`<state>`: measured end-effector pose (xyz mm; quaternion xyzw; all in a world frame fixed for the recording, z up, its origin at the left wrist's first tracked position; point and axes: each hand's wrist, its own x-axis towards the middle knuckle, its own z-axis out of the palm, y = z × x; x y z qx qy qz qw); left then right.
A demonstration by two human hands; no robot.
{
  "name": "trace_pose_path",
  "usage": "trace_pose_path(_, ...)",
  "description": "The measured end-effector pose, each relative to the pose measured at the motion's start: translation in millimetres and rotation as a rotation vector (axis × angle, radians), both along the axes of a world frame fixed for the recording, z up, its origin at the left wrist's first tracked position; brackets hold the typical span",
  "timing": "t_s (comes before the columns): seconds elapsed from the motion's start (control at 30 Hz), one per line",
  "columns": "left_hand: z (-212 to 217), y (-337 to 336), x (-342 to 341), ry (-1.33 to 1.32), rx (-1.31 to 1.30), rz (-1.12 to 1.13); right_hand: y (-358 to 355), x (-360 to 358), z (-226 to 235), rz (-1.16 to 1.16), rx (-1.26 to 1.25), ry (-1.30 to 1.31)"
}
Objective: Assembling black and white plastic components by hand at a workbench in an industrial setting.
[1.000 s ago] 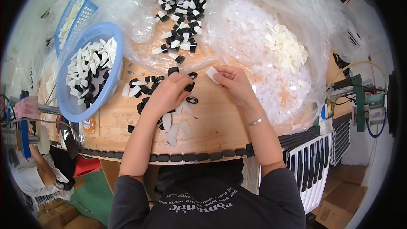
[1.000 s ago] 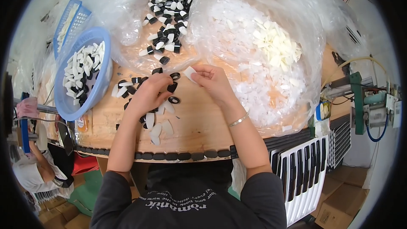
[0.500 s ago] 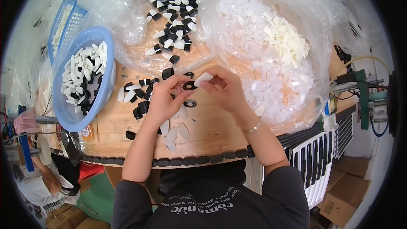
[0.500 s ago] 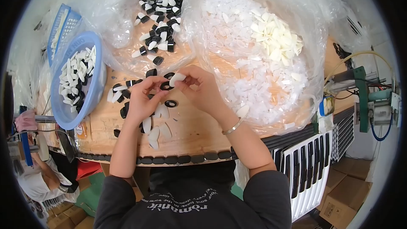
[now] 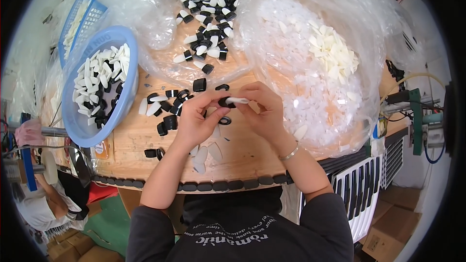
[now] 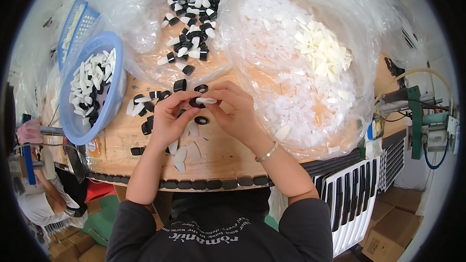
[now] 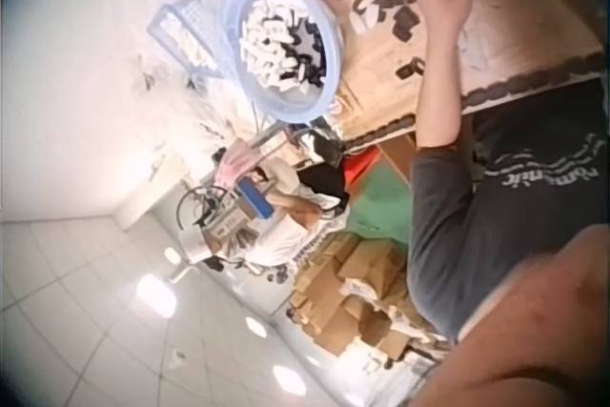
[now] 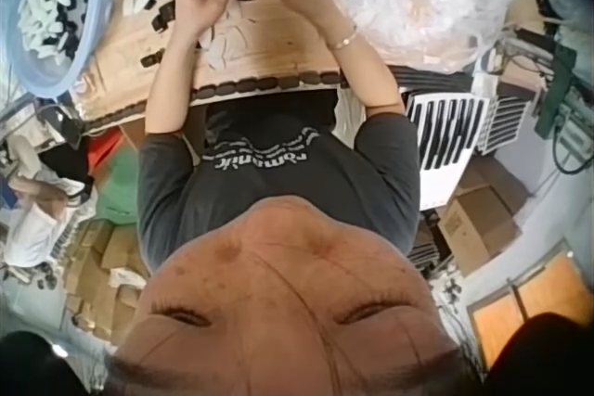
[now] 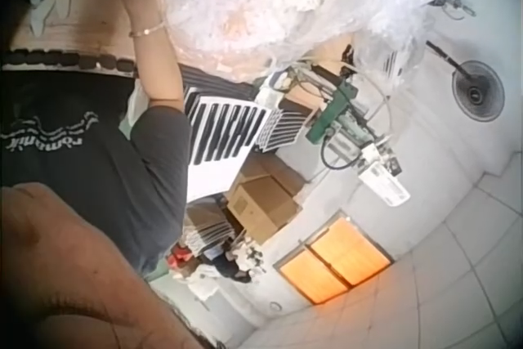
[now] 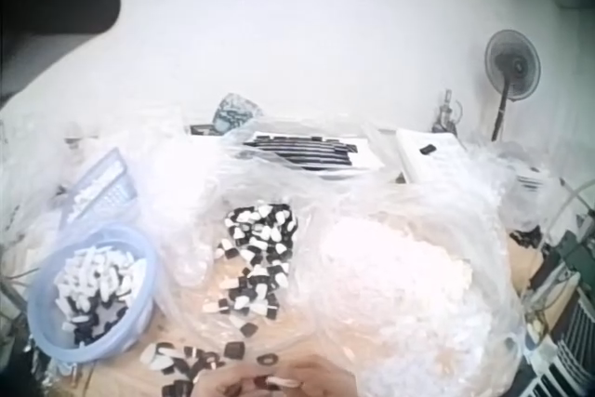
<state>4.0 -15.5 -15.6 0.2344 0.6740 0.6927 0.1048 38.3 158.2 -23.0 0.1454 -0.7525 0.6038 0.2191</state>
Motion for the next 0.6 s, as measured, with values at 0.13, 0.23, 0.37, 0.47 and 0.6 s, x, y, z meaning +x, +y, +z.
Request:
trace_pose_path(0.13, -1.5, -4.9, -1.1, 0.022, -0.022, -0.010, -1.0, 2.7, 1.5, 0.002, -0.018, -0.043)
trace_pose_path(0.23, -1.8, -4.1, -2.8, 0.095, -0.076, -0.005, 2.5, 1.4, 7.8, 0.037, 0.098, -0.034)
trace_pose_path(0.37, 4.2, -3.0, -1.6, 0.261, -0.188, 0.033, 4.2, 0.3, 8.5, 0.166, 0.067, -0.086)
trace_pose_path(0.47, 8.0, 5.0, 2.7, 0.267, -0.179, 0.109, 3.1, 0.9, -3.0, 0.230, -0.232, -0.276)
trace_pose_path(0.6, 1.8, 6.8, 5.6, -0.155, 0.297, 0.106, 1.4, -0.1, 3.4, 0.251, -0.453, -0.476)
